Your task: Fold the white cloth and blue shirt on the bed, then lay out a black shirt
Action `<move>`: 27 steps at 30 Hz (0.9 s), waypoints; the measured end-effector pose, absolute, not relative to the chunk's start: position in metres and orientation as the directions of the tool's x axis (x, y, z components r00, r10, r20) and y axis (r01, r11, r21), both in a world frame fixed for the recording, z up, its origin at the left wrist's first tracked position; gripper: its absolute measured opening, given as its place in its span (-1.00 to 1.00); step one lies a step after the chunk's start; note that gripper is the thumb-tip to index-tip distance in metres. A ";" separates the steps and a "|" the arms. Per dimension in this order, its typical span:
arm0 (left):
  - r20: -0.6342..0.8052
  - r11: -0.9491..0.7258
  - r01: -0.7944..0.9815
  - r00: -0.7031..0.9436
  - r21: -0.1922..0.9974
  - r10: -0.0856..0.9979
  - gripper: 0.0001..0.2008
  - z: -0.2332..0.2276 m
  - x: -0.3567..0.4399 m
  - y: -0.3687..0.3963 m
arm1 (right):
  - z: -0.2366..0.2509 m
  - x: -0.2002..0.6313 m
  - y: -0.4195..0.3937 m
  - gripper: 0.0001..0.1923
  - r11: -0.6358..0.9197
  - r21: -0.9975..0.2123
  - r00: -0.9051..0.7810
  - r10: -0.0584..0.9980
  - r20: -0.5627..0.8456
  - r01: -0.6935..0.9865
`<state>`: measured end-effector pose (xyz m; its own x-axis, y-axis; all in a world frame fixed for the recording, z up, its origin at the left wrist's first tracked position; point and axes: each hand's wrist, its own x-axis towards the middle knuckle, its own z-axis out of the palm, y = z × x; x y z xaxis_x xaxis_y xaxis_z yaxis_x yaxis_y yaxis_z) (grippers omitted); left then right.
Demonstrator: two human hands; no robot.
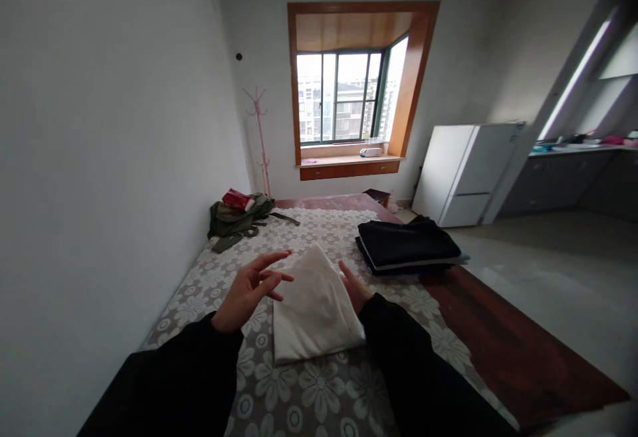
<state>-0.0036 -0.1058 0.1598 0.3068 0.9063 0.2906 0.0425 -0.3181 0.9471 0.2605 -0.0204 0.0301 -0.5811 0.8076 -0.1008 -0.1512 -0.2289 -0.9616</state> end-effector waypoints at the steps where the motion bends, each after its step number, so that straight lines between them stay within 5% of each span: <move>1: 0.283 -0.307 0.046 0.279 0.951 0.918 -0.56 0.144 -0.003 -0.099 | 0.022 0.261 -0.017 -0.13 -0.208 -0.972 -0.541 0.833 -0.120 -0.105; 7: 0.258 -0.269 0.247 0.079 0.931 0.963 -0.64 0.049 -0.017 -0.072 | -0.006 0.274 0.007 -0.31 -0.020 -0.963 -0.277 0.956 -0.097 0.269; 11: 0.317 -0.434 0.483 0.308 0.761 0.897 -0.63 0.018 -0.023 -0.070 | 0.002 0.299 0.009 -0.26 0.051 -0.962 -0.408 0.911 -0.066 0.270; 14: 0.276 -0.570 0.564 0.523 0.597 0.806 -0.45 0.007 -0.024 -0.069 | 0.011 0.314 0.005 -0.01 0.016 -0.976 -0.505 0.857 -0.099 0.218; 18: 0.167 -0.608 0.644 0.611 0.464 0.774 -0.23 -0.002 -0.025 -0.068 | 0.017 0.319 -0.001 0.19 0.025 -0.977 -0.495 0.865 -0.086 0.214; 21: 0.119 -0.590 0.683 0.605 0.430 0.787 -0.18 -0.006 -0.026 -0.067 | 0.019 0.315 -0.004 0.06 0.147 -0.953 -0.486 0.874 0.001 0.263; 25: 0.127 -0.601 0.690 0.608 0.404 0.784 -0.19 -0.007 -0.027 -0.068 | 0.018 0.312 -0.008 -0.37 0.287 -0.881 -0.503 0.862 0.066 0.376; 27: 0.131 -0.623 0.679 0.628 0.390 0.767 -0.20 -0.006 -0.026 -0.069 | 0.014 0.316 -0.009 -0.37 0.303 -0.848 -0.491 0.869 0.059 0.434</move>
<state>-0.0265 -0.0691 -0.0055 0.6284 0.7668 0.1306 0.6786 -0.6225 0.3897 0.3156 -0.0090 0.0138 -0.4913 0.8690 0.0586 0.4344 0.3028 -0.8483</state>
